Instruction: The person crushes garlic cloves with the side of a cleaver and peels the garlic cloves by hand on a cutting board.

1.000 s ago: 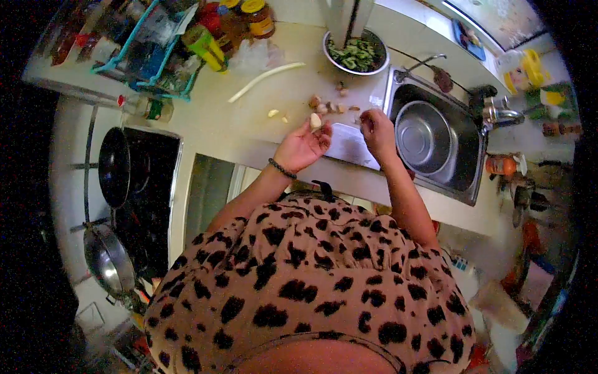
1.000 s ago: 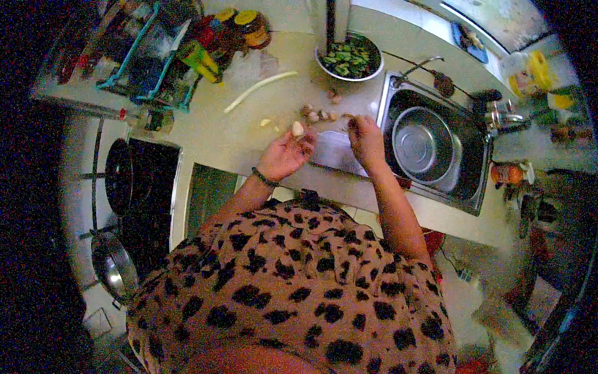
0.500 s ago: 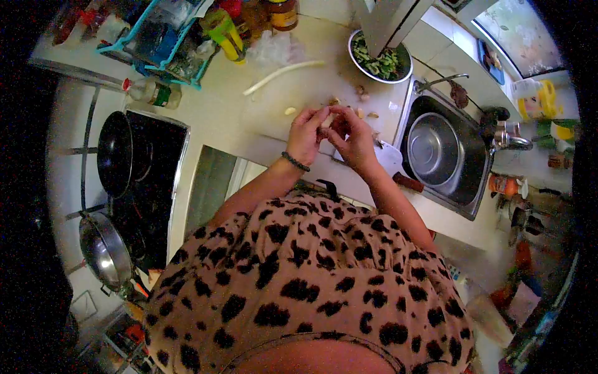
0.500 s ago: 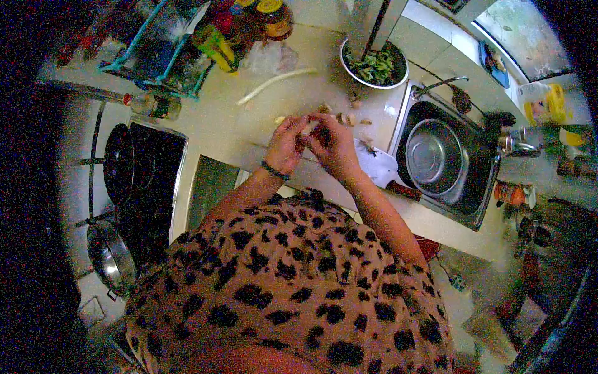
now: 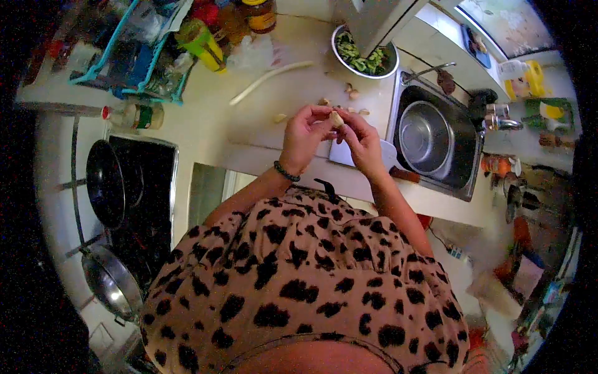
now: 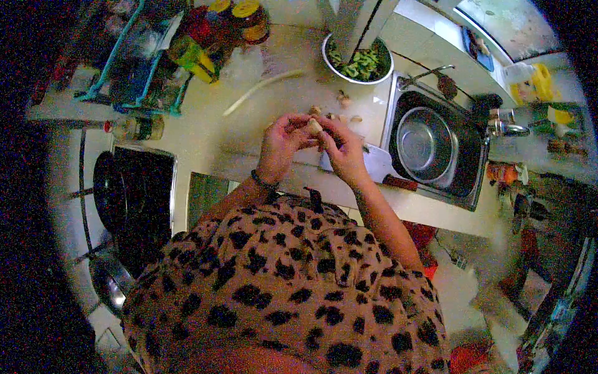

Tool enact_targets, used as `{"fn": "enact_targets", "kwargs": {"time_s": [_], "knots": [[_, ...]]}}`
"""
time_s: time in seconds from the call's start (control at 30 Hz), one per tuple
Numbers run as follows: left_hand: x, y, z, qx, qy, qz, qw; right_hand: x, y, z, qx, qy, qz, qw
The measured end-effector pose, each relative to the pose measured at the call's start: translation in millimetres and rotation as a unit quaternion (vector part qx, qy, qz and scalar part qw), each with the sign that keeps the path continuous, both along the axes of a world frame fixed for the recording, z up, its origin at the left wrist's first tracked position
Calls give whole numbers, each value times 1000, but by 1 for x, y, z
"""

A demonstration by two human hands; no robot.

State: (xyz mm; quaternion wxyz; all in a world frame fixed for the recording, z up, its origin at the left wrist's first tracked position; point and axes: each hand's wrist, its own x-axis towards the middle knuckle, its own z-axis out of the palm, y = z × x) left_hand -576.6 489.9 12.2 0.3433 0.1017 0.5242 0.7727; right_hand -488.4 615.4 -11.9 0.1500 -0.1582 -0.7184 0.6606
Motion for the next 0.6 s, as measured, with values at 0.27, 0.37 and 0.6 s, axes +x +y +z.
{"fn": "enact_targets", "kwargs": {"time_s": [0.27,0.37,0.6], "knots": [[18,56,-27,36,-220,-50,974,29,19,5,279,56,-86,955],[34,94,-45,82,-207,-30,975,49,47,-4,291,49,-110,949],[83,220,-92,0,-280,-256,925,150,192,-60,56,-36,-328,942]]}}
